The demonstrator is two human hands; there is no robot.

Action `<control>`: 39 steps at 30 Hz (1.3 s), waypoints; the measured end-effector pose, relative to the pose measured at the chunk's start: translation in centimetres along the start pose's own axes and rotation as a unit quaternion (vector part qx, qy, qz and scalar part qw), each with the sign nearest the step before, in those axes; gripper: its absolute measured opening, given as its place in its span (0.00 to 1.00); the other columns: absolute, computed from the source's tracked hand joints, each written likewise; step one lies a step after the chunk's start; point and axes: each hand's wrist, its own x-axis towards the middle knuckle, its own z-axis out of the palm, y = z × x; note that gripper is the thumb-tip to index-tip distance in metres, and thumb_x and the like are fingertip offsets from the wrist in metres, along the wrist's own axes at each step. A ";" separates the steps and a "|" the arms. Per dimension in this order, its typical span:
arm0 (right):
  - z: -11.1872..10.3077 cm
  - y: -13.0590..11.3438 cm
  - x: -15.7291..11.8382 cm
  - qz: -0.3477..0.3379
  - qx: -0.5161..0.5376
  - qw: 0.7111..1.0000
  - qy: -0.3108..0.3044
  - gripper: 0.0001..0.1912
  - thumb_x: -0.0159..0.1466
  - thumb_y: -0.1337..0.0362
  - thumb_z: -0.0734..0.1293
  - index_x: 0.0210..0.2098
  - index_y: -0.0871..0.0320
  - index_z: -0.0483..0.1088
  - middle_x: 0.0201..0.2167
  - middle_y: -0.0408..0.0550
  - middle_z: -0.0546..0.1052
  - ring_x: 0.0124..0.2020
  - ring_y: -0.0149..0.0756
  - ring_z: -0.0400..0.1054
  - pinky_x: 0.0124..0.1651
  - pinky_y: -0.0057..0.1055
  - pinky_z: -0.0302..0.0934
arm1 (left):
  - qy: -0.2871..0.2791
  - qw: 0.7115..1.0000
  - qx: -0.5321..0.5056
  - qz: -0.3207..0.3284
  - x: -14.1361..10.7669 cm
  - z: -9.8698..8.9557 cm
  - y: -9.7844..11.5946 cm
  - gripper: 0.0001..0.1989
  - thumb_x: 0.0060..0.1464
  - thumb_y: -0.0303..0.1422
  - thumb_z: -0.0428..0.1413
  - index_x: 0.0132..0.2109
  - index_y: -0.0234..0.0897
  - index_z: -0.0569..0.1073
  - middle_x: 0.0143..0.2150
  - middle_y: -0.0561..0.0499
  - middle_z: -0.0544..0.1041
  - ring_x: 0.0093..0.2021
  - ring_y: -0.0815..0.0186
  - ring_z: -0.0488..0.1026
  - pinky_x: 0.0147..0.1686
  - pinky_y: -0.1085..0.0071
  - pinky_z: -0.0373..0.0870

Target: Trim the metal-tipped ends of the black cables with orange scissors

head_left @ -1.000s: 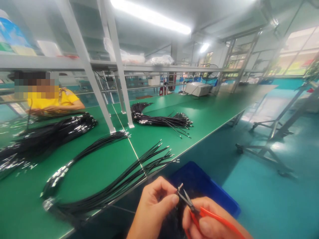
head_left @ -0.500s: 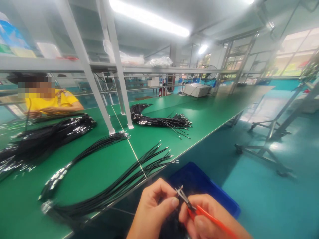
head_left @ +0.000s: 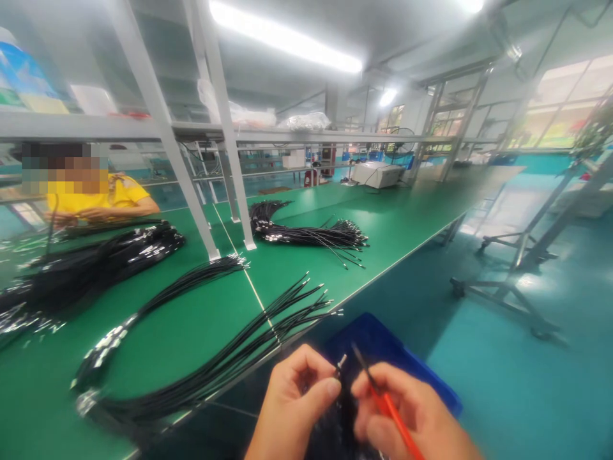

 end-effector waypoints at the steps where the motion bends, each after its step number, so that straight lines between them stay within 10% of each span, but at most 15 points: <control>1: 0.4 0.0 0.1 -0.032 0.019 0.997 0.073 0.26 0.43 0.46 0.77 0.32 0.56 0.71 0.22 0.41 0.72 0.23 0.31 0.63 0.27 0.25 0.57 | 0.002 1.000 -0.006 -0.001 0.0 0.2 -0.1 0.12 0.43 0.35 0.64 0.25 0.36 0.69 0.21 0.58 0.66 0.24 0.72 0.60 0.25 0.77 0.57; 5: 2.3 -0.1 0.8 -0.156 0.084 0.959 0.220 0.18 0.46 0.58 0.78 0.33 0.51 0.71 0.30 0.44 0.78 0.28 0.35 0.69 0.32 0.28 0.64 | -0.007 0.999 -0.037 -0.004 -0.3 1.0 -0.3 0.15 0.41 0.37 0.65 0.23 0.36 0.67 0.20 0.58 0.65 0.22 0.72 0.58 0.23 0.77 0.55; 25: 3.3 1.9 1.5 -0.049 0.371 0.926 0.045 0.16 0.48 0.64 0.78 0.35 0.55 0.74 0.27 0.42 0.75 0.25 0.26 0.66 0.31 0.20 0.62 | -0.049 0.978 -0.194 -0.057 -0.4 1.2 -0.3 0.11 0.40 0.32 0.67 0.25 0.34 0.72 0.23 0.51 0.78 0.26 0.66 0.73 0.31 0.72 0.66; 39: 3.9 1.9 1.9 -0.047 0.378 0.922 0.067 0.16 0.46 0.65 0.79 0.33 0.56 0.75 0.23 0.41 0.74 0.21 0.25 0.65 0.27 0.20 0.62 | -0.056 0.970 -0.214 -0.103 -0.6 0.9 1.2 0.06 0.44 0.29 0.64 0.26 0.32 0.75 0.22 0.52 0.75 0.26 0.69 0.70 0.30 0.75 0.63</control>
